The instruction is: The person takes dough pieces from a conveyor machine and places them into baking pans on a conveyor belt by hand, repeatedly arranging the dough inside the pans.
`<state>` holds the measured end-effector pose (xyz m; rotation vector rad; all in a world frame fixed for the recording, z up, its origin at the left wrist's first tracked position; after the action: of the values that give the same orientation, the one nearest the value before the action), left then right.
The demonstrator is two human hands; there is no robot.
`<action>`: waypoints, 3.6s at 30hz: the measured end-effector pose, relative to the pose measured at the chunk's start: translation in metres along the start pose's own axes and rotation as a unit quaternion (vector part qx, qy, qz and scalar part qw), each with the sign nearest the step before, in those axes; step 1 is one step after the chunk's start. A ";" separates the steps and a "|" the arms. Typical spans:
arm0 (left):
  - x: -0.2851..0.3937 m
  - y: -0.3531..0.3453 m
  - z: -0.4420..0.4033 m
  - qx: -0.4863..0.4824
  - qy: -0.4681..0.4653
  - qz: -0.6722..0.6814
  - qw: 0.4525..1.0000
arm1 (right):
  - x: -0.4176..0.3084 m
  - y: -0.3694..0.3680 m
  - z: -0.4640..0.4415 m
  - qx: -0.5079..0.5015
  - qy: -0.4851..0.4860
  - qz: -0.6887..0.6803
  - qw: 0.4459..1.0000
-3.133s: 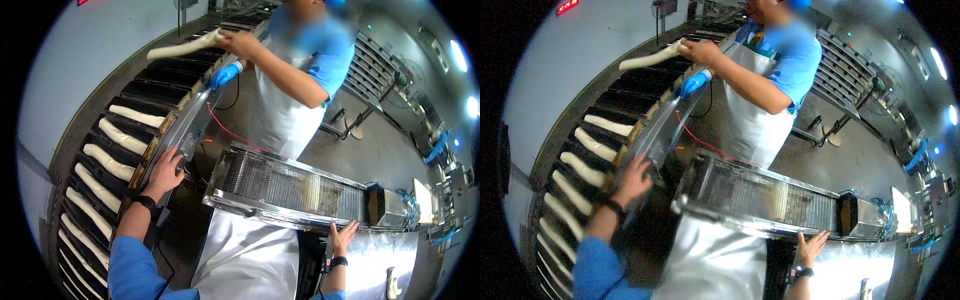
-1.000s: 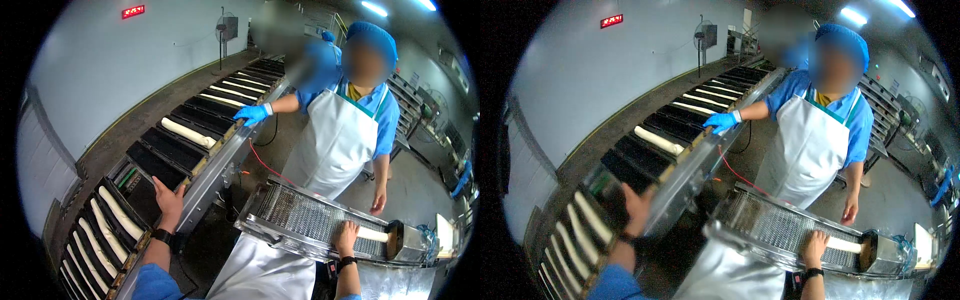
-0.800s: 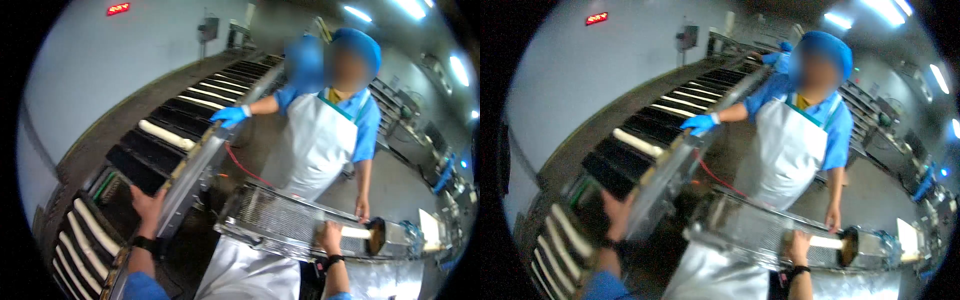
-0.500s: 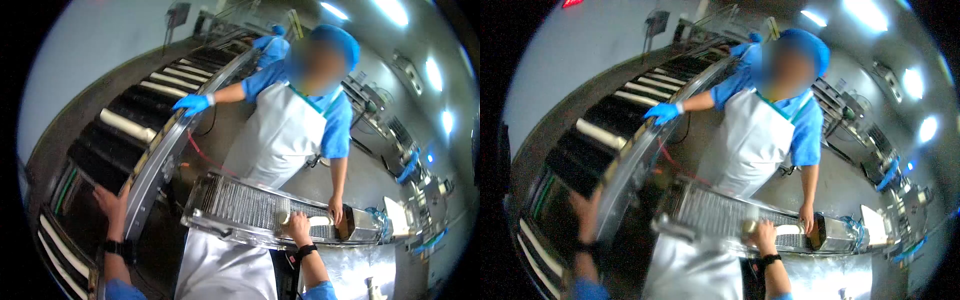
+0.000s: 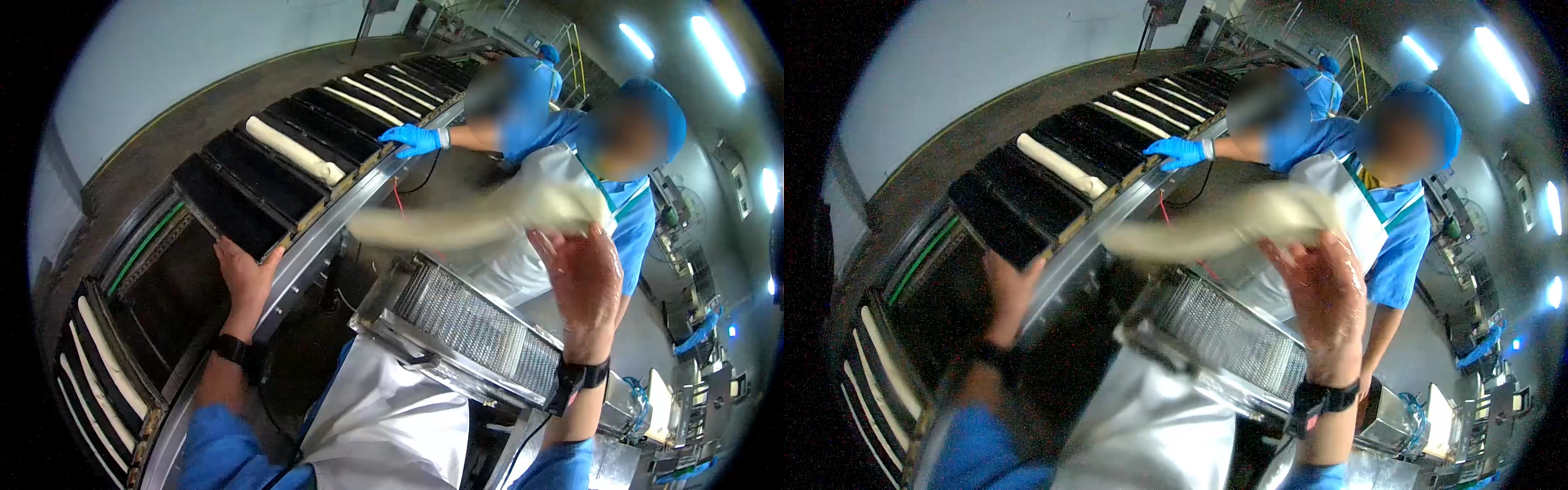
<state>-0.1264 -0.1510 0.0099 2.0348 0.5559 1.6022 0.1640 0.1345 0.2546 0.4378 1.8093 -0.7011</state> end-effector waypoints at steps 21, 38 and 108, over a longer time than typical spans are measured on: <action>0.010 -0.001 0.014 -0.060 0.035 0.021 0.997 | 0.125 0.188 0.254 0.229 -0.232 0.184 0.927; 0.012 -0.004 0.010 0.007 -0.016 -0.005 1.000 | 0.157 0.379 0.364 0.310 -0.437 0.765 0.357; 0.018 0.012 0.002 -0.055 0.066 -0.047 0.995 | -0.033 0.035 0.073 0.003 -0.025 0.138 0.990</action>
<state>-0.1195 -0.1501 0.0310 1.8058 0.5884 1.6806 0.2490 0.1143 0.2603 0.6550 1.6589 -0.5195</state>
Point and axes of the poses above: each hand's wrist, its own z-axis away from the middle knuckle, its own y-axis out of the back of the hand, x = y × z, the point moved 4 cm from there along -z, towards the middle knuckle, and after that the axes turned 13 degrees about z, right-handed, at the moved point
